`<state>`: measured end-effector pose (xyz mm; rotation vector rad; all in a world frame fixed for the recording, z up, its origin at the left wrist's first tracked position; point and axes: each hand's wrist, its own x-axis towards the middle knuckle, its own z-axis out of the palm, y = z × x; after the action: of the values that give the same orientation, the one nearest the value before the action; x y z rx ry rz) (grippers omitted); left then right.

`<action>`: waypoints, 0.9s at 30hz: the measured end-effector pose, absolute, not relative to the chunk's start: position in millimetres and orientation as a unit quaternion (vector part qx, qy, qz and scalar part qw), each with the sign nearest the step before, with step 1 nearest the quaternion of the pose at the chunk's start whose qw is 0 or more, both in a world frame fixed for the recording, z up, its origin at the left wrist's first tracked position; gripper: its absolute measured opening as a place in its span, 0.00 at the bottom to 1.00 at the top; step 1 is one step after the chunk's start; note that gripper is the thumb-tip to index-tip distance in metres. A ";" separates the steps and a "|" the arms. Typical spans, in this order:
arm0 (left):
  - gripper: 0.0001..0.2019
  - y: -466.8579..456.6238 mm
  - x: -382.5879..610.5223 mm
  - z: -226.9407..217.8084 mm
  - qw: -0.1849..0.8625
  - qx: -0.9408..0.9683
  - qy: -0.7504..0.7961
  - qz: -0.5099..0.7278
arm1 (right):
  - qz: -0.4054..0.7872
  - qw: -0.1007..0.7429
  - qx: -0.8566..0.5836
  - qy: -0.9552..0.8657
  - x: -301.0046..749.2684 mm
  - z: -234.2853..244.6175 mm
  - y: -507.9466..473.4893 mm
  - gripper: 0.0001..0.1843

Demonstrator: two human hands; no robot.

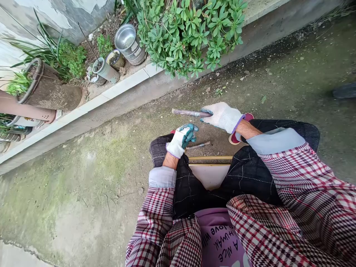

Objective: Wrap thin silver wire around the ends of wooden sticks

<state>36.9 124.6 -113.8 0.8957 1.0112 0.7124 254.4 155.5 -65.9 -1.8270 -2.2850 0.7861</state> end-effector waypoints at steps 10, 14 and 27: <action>0.15 120.5 46.2 -115.6 0.606 0.464 0.537 0.360 | 0.271 0.062 -0.605 -0.746 253.8 -78.7 160.4 0.13; 0.12 121.6 45.7 -116.8 0.600 0.447 0.539 0.386 | 0.318 0.093 -0.604 -0.725 250.9 -80.8 160.5 0.10; 0.18 124.2 41.0 -118.5 0.662 0.477 0.466 0.341 | 0.538 0.199 -0.585 -0.573 248.4 -80.7 155.5 0.07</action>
<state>41.0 124.2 -118.5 1.0794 1.0534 0.7720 248.4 155.5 -80.7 -1.6372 -1.6034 1.5051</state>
